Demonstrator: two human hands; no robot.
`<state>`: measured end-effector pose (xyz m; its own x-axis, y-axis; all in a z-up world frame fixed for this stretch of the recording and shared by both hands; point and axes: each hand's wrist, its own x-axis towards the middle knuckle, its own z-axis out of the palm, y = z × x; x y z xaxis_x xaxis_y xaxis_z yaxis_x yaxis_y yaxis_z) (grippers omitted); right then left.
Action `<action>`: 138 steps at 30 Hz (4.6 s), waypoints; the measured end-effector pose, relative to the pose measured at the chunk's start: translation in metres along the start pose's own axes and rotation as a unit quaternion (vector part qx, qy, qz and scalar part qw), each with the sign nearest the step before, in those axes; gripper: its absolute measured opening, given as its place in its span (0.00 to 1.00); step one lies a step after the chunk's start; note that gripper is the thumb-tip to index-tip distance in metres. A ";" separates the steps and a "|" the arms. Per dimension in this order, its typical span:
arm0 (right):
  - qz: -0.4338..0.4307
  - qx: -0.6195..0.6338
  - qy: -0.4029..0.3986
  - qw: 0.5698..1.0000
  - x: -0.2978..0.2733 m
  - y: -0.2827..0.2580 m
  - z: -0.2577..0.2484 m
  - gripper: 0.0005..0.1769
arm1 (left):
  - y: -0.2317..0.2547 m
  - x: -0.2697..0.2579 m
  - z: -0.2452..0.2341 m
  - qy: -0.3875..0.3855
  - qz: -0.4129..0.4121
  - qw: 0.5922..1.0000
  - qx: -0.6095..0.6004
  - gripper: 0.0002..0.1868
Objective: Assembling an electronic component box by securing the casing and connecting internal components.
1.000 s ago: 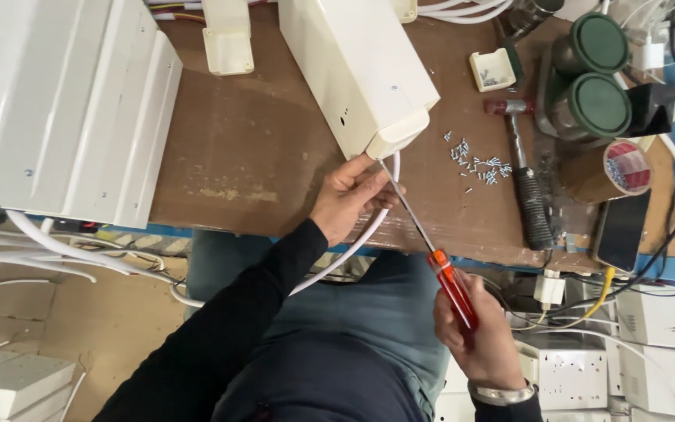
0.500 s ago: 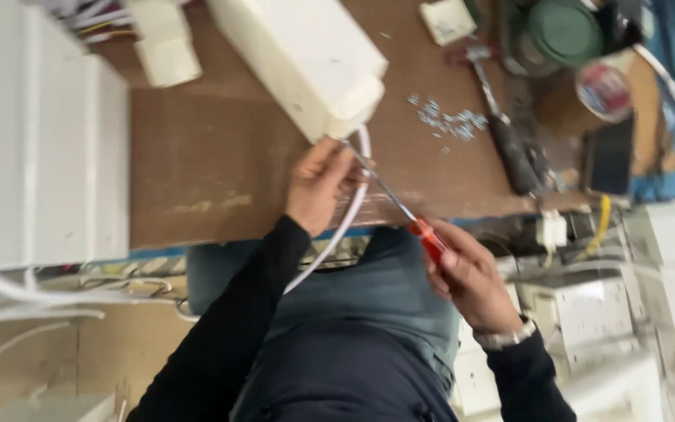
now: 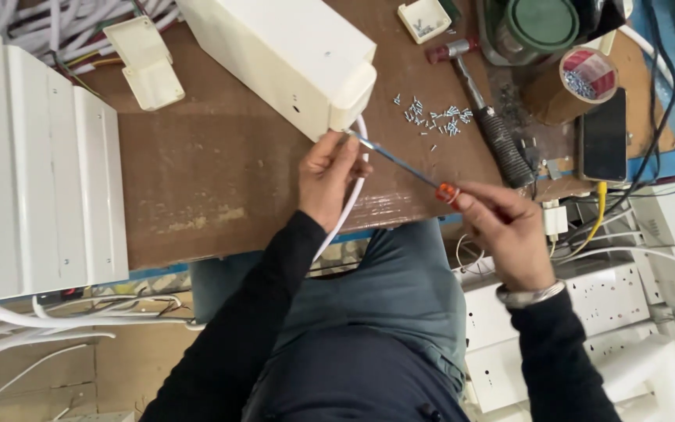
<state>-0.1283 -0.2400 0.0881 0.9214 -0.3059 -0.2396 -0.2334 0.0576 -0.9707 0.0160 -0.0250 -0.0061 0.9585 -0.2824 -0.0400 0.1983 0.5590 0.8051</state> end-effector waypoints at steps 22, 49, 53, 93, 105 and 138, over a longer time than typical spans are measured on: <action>-0.111 -0.081 -0.074 0.988 0.041 -0.015 -0.036 0.19 | -0.007 0.011 0.030 0.033 0.038 0.999 -0.003 0.17; 0.031 -0.023 -0.101 0.994 0.033 0.008 -0.038 0.21 | -0.009 0.008 0.022 -0.003 0.050 0.998 0.047 0.21; -0.234 -0.173 -0.142 0.946 0.028 -0.014 -0.021 0.18 | -0.006 0.007 0.024 -0.004 0.051 0.997 0.049 0.20; 0.021 -0.076 -0.161 0.984 0.043 0.012 -0.043 0.19 | -0.010 0.010 0.018 -0.025 0.033 0.998 0.045 0.20; -0.092 -0.291 -0.020 0.952 0.024 0.004 -0.038 0.21 | -0.006 0.009 0.022 -0.035 0.029 0.999 0.015 0.22; -0.011 -0.231 0.075 0.970 -0.017 0.022 -0.062 0.20 | 0.066 -0.021 -0.020 0.090 0.255 0.766 0.583 0.05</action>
<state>-0.1686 -0.2924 0.0716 0.8805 -0.4389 -0.1794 -0.3598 -0.3720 -0.8557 0.0135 0.0333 0.0358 0.8839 -0.0892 0.4590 -0.4290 -0.5453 0.7202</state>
